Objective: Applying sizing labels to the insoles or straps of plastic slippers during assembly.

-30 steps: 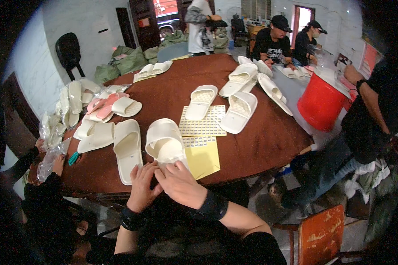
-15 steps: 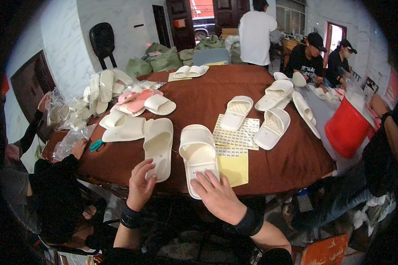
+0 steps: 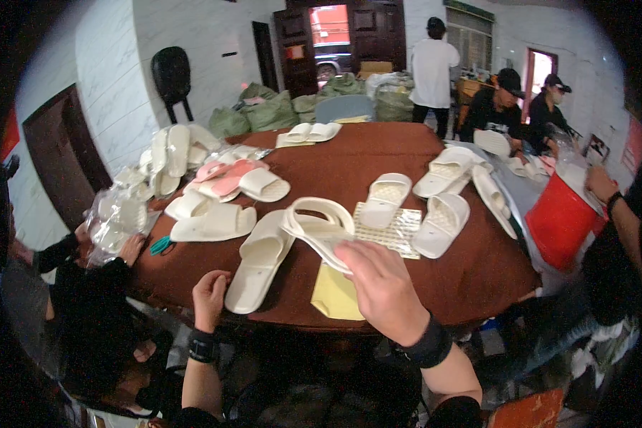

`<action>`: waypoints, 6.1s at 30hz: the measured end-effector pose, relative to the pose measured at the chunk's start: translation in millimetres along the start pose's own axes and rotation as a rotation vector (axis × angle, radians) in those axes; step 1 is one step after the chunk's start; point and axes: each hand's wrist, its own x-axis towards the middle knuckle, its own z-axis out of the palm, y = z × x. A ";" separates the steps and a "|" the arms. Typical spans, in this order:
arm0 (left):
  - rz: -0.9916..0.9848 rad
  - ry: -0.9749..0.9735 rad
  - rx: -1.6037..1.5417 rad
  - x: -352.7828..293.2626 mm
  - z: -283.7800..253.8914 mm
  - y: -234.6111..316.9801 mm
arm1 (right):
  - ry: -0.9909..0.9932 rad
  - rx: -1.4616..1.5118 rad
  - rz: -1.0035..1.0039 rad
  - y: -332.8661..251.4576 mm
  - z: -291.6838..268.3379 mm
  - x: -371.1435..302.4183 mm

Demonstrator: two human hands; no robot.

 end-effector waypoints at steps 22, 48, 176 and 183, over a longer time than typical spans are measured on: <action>-0.015 -0.120 -0.004 -0.8 -2.8 8.3 | 0.270 -0.717 0.397 214.4 -103.2 -13.0; 0.357 -0.146 0.656 214.5 -23.3 -103.4 | -0.253 -0.327 0.452 126.5 -30.7 -121.0; -0.209 -0.376 -0.548 31.4 25.8 101.3 | -0.204 -0.383 0.407 121.1 -30.8 -119.1; 0.005 -0.480 -0.134 30.1 20.3 83.8 | -0.196 -0.392 0.400 123.2 -29.6 -121.5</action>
